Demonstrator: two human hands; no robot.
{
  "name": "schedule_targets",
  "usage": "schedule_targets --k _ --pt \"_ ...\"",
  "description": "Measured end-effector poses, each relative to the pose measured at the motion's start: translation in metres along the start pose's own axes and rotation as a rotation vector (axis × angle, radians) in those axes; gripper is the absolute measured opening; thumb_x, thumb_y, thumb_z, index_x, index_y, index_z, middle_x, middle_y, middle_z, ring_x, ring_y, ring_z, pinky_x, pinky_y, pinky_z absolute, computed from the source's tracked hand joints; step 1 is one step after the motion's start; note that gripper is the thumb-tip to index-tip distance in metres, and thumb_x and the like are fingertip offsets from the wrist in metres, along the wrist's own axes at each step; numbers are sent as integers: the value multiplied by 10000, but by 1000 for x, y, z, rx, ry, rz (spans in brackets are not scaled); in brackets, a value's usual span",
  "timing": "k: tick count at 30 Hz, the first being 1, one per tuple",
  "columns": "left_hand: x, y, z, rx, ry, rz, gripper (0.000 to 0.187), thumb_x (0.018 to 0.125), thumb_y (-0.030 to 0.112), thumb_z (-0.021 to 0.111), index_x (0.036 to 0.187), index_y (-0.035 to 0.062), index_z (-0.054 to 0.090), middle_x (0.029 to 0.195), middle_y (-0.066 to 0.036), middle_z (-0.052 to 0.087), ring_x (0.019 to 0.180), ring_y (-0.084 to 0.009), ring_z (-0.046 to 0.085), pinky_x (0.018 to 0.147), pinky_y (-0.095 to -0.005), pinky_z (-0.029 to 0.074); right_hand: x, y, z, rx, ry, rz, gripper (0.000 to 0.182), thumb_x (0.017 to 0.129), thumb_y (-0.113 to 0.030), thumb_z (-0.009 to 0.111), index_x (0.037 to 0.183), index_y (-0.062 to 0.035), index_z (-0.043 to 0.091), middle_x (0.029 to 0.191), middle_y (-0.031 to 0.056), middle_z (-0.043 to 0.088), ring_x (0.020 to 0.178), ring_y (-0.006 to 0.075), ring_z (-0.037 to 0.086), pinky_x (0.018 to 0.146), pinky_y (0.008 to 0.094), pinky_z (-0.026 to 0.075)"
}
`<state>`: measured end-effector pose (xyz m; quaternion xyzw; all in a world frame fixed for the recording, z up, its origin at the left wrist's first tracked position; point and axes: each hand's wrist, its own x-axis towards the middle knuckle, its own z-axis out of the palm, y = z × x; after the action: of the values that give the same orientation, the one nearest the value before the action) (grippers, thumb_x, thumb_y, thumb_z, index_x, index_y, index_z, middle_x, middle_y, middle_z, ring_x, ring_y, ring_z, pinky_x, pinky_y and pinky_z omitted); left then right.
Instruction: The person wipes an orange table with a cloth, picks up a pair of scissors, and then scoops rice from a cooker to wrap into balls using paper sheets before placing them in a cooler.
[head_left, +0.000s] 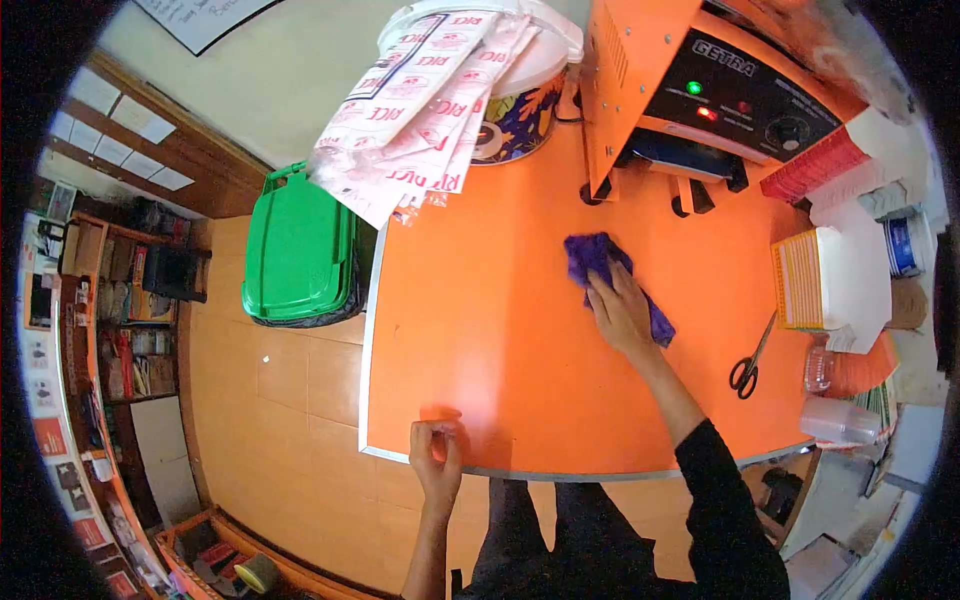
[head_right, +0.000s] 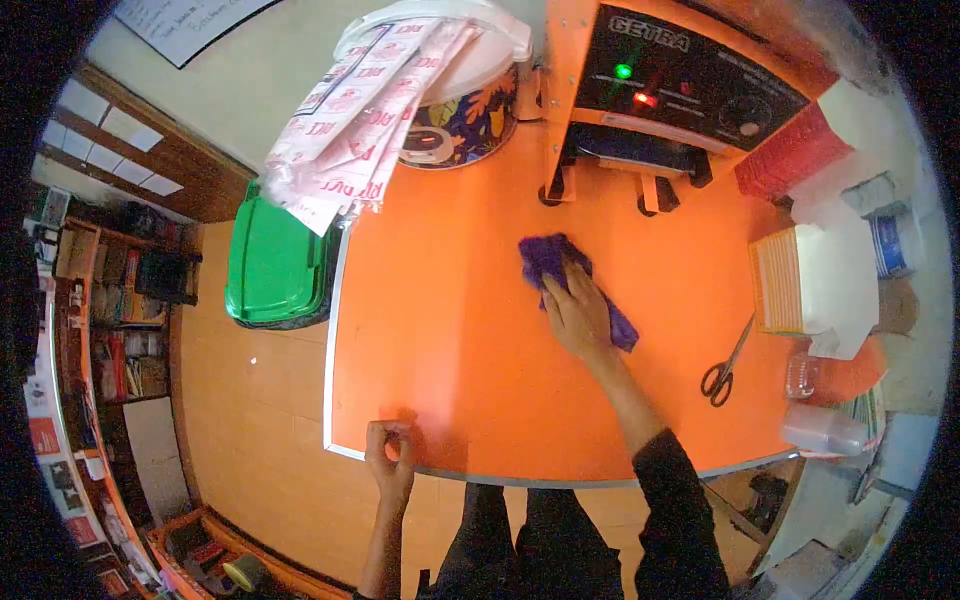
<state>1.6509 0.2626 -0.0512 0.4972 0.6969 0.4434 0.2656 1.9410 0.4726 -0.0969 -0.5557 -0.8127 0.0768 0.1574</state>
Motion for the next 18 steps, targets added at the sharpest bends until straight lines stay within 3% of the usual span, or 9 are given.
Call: schedule_targets --k 3,6,7,9,12,16,18 --pt "0 9 -17 49 15 31 43 859 -30 563 875 7 580 875 -74 546 830 -181 559 753 -299 468 21 26 -17 -82 14 29 378 958 -282 492 1253 -70 596 1321 288 504 1218 458 483 1009 499 419" --pt "-2 6 -29 71 75 47 77 828 -58 568 866 7 584 857 -85 552 813 -203 559 739 -307 464 58 43 -1 85 191 296 384 966 -296 477 1267 -88 593 1347 282 484 1240 453 470 1019 496 413" --pt "-2 2 -30 63 120 49 124 793 -95 565 862 5 587 841 -96 561 792 -218 557 724 -312 460 46 24 1 79 191 289 384 966 -296 477 1267 -88 593 1347 282 484 1240 453 470 1019 496 413" --pt "-7 -7 -34 71 120 -22 123 795 -96 569 861 6 587 839 -96 557 775 -216 550 708 -307 458 6 -36 8 -35 61 35 407 980 -302 434 1296 -87 572 1355 290 472 1230 470 469 1020 500 409" --pt "-12 -9 -38 103 96 -97 116 803 -93 580 858 9 589 831 -95 548 727 -209 531 661 -293 451 34 -46 15 48 -51 55 453 1003 -323 383 1368 -81 498 1376 357 405 1273 498 408 1082 487 344" --pt "-19 -11 -30 104 66 -84 115 805 -88 592 862 12 594 825 -94 543 721 -204 532 650 -291 453 151 -51 33 42 217 240 466 1004 -330 380 1387 -81 469 1352 390 404 1277 492 411 1088 480 334" --pt "-25 -10 -29 105 55 -127 118 802 -88 595 861 14 595 821 -92 543 726 -204 533 654 -292 454 197 -34 74 -155 496 336 476 959 -287 462 1365 -40 466 1294 367 455 1206 479 471 1014 499 402"
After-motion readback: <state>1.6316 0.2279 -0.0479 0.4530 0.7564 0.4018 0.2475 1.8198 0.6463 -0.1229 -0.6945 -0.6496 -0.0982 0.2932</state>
